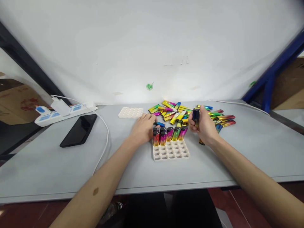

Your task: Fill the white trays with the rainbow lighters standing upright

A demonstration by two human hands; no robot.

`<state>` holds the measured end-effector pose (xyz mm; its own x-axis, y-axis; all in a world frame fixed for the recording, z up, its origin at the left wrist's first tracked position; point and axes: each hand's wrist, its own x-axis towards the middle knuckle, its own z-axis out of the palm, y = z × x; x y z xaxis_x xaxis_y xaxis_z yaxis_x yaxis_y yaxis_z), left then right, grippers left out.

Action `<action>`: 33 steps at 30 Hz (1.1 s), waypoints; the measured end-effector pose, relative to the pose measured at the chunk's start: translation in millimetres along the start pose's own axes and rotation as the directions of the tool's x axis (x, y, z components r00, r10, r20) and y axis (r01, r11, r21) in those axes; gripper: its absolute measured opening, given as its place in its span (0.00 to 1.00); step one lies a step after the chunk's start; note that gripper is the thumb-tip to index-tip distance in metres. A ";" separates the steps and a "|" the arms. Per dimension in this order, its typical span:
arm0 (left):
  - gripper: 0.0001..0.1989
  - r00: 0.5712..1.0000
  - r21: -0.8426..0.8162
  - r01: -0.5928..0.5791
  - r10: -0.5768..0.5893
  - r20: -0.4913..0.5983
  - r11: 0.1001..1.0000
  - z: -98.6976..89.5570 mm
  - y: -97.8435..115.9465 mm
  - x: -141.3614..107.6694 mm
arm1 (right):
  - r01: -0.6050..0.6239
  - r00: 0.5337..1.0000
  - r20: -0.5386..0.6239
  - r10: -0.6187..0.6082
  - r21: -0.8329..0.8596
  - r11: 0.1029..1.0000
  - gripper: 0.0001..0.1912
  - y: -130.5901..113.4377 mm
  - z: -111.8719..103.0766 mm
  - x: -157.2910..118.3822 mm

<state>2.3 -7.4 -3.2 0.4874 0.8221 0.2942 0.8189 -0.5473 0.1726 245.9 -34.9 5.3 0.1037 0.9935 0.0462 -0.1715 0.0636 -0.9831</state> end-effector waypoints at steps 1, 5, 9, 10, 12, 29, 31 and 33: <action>0.11 1.000 -0.002 -0.006 0.006 -0.004 1.000 0.9 -0.7 0.3 | 0.004 1.000 -0.004 -0.004 -0.002 1.000 0.27 0.6 -0.3 0.5; 0.14 0.999 -0.020 -0.052 0.051 -0.018 0.998 2.9 -3.8 0.8 | 0.060 0.997 -0.044 -0.063 -0.061 0.996 0.25 2.3 0.3 0.4; 0.14 0.993 -0.043 -0.120 0.120 0.008 0.992 1.8 -5.5 0.0 | 0.150 0.986 -0.043 -0.160 -0.184 0.972 0.23 0.1 1.2 -1.8; 0.14 0.992 -0.047 -0.128 0.129 0.015 0.991 1.4 -5.6 -0.2 | 0.169 0.982 -0.044 -0.183 -0.228 0.959 0.22 -1.3 0.8 -2.2; 0.13 0.991 -0.049 -0.131 0.132 0.025 0.990 0.8 -5.4 -0.4 | 0.213 0.970 -0.051 -0.238 -0.299 0.930 0.18 -4.6 -1.2 -2.6; 0.15 0.999 0.021 -0.011 0.010 0.048 1.000 0.7 -0.9 -1.4 | 0.528 0.842 0.159 -0.515 -0.436 0.729 0.09 -20.9 5.2 -36.5; 0.15 0.999 0.029 -0.018 0.016 0.041 0.999 1.8 -1.7 -1.4 | 0.634 0.755 0.245 -0.608 -0.511 0.581 0.07 -18.4 8.7 -40.2; 0.15 0.999 0.034 -0.029 0.028 0.043 0.999 3.7 -3.3 -0.9 | 0.718 0.672 0.360 -0.648 -0.532 0.449 0.07 -15.6 11.8 -41.6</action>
<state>0.2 -5.8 -7.5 0.5227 0.8124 0.2583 0.8139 -0.5657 0.1322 232.7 -76.1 20.8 -0.1719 0.6599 0.7314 0.5184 0.6920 -0.5025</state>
